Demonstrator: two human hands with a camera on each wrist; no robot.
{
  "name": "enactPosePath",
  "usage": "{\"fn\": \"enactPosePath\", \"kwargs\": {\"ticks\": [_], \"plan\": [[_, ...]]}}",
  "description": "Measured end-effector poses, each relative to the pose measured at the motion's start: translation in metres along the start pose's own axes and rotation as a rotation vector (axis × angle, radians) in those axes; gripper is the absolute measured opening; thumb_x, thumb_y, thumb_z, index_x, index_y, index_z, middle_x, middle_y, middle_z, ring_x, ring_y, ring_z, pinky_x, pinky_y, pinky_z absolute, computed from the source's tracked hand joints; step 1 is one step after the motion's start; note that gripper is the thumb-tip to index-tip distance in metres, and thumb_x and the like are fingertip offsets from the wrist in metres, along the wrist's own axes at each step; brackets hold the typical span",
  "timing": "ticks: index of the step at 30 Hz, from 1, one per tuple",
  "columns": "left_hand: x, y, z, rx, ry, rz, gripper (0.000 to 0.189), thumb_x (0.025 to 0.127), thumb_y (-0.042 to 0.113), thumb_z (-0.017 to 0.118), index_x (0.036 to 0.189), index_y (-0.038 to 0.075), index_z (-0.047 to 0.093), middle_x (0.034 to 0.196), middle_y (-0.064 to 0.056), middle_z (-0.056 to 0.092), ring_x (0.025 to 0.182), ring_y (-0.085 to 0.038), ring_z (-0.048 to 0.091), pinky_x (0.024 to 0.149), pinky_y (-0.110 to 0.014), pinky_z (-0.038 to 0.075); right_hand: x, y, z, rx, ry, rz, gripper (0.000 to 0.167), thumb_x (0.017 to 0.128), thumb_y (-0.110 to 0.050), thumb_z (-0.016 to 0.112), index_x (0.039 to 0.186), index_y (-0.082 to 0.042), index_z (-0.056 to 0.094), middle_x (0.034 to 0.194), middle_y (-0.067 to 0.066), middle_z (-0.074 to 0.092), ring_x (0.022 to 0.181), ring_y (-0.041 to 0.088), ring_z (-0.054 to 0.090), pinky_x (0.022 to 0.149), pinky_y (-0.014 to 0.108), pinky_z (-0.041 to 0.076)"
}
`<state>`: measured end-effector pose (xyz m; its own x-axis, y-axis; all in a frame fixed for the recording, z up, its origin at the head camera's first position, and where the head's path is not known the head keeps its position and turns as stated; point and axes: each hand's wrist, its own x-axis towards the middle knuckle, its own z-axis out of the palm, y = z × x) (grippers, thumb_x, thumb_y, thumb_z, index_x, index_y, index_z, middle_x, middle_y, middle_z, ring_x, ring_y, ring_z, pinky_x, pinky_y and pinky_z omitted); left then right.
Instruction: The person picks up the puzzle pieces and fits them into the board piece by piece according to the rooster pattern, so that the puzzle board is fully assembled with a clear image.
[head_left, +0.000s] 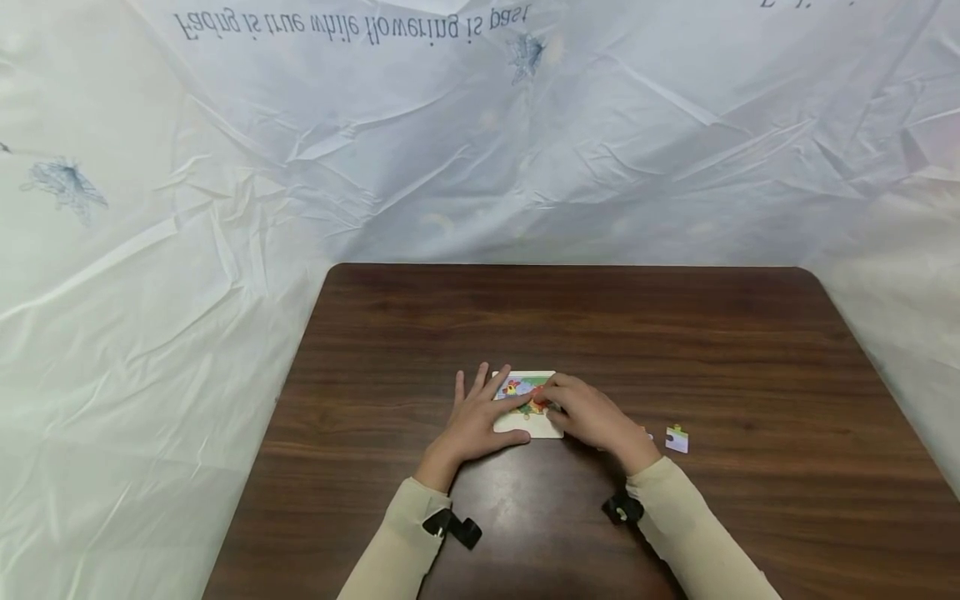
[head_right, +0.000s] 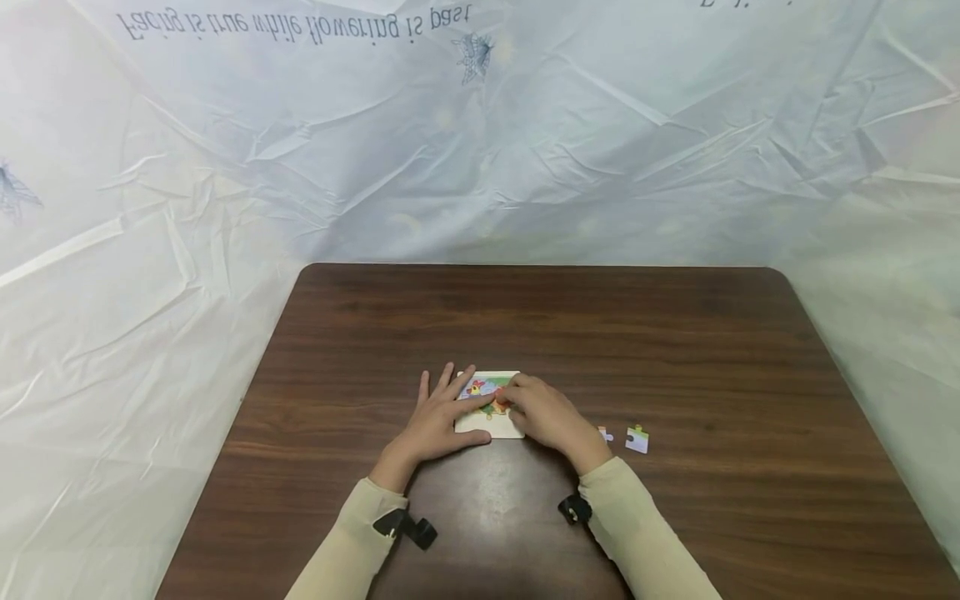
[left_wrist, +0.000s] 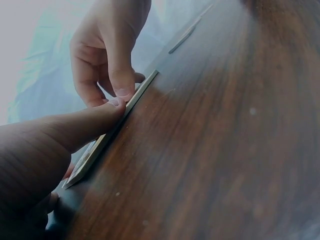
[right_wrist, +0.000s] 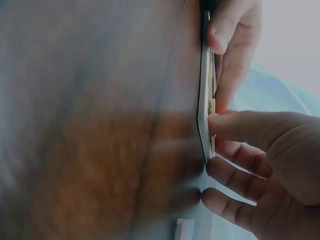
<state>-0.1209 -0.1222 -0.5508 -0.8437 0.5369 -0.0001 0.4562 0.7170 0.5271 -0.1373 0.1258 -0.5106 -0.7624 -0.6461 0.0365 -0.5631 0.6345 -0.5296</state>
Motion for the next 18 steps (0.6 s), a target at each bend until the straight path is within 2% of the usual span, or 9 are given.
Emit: {"fn": "enactPosePath", "kwargs": {"ticks": [7, 10, 18], "plan": [[-0.0007, -0.0003, 0.0009, -0.010, -0.004, -0.009, 0.072, 0.094, 0.063, 0.070, 0.158, 0.038, 0.050, 0.176, -0.007, 0.017, 0.161, -0.043, 0.002, 0.121, -0.073, -0.009, -0.0010, -0.0022, -0.0043, 0.010, -0.040, 0.021, 0.024, 0.100, -0.005, 0.073, 0.123, -0.006, 0.075, 0.119, 0.006, 0.068, 0.102, 0.019, 0.067, 0.085, 0.042, 0.058], [-0.0007, -0.0010, 0.0015, -0.008, -0.001, -0.008, 0.072, 0.094, 0.062, 0.071, 0.158, 0.037, 0.051, 0.176, -0.007, 0.017, 0.161, -0.043, 0.001, 0.121, -0.073, -0.009, -0.0018, -0.0035, -0.0034, 0.009, -0.028, 0.031, 0.022, 0.100, -0.005, 0.073, 0.122, -0.005, 0.075, 0.119, 0.006, 0.068, 0.105, 0.022, 0.067, 0.088, 0.045, 0.058], [-0.0009, -0.0022, 0.0020, 0.000, 0.021, 0.019, 0.070, 0.094, 0.061, 0.072, 0.156, 0.034, 0.055, 0.176, -0.009, 0.020, 0.160, -0.046, 0.005, 0.120, -0.076, -0.006, -0.0028, -0.0078, 0.0024, -0.083, 0.020, 0.015, 0.017, 0.098, -0.005, 0.075, 0.115, -0.005, 0.077, 0.116, 0.007, 0.070, 0.106, 0.026, 0.067, 0.088, 0.047, 0.058]]}}
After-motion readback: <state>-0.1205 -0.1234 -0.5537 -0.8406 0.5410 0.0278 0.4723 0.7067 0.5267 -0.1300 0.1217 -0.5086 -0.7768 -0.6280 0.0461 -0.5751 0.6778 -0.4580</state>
